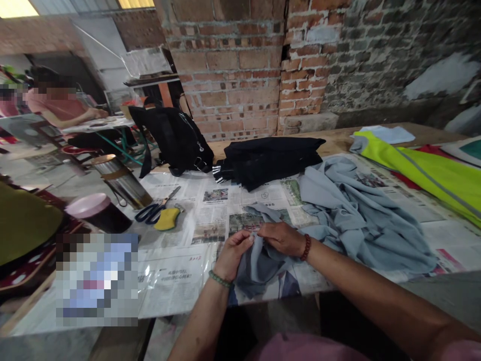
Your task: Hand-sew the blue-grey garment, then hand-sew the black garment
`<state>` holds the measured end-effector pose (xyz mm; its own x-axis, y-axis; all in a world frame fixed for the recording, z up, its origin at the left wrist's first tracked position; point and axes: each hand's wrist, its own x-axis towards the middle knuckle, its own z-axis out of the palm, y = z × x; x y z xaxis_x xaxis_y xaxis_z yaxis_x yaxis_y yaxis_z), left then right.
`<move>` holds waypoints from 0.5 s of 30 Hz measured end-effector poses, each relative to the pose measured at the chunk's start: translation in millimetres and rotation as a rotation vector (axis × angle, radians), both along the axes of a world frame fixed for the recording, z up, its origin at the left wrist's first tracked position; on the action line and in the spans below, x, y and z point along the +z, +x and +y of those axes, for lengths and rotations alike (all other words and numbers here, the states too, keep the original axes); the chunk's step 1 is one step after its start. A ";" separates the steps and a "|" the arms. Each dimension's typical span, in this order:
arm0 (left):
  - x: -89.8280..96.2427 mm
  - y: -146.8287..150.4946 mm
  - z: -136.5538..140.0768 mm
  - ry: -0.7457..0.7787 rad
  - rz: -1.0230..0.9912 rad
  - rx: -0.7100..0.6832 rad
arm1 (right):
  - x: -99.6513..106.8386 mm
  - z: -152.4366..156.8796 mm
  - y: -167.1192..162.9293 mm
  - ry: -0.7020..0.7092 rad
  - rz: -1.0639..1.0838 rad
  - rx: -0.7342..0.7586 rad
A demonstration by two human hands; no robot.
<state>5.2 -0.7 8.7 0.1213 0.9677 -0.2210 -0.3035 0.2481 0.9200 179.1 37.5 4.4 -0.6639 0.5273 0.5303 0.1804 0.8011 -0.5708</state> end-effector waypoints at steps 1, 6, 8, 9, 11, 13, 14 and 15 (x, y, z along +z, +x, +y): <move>-0.2 0.2 0.4 0.002 0.000 0.007 | 1.4 -1.4 -1.0 0.009 -0.011 -0.009; -0.2 0.3 1.6 0.013 -0.017 0.049 | 4.9 -4.9 -8.7 -0.024 -0.038 -0.096; -0.5 -0.4 1.5 0.007 -0.027 0.058 | 1.9 -4.4 -11.2 -0.113 0.017 -0.152; -0.8 -0.8 1.5 0.002 -0.033 0.063 | -0.1 -3.8 -11.6 -0.162 0.050 -0.174; -1.8 -1.5 1.6 -0.007 -0.044 0.078 | -3.5 -2.9 -10.3 -0.235 0.108 -0.211; -2.8 -2.0 1.9 -0.019 -0.056 0.099 | -3.5 -3.8 -6.4 -0.243 0.155 -0.283; -3.0 -2.1 2.1 -0.025 -0.062 0.109 | -1.8 -5.6 -4.1 -0.220 0.179 -0.337; -3.0 -2.2 2.3 -0.030 -0.069 0.117 | 0.9 -8.4 -1.8 -0.183 0.202 -0.392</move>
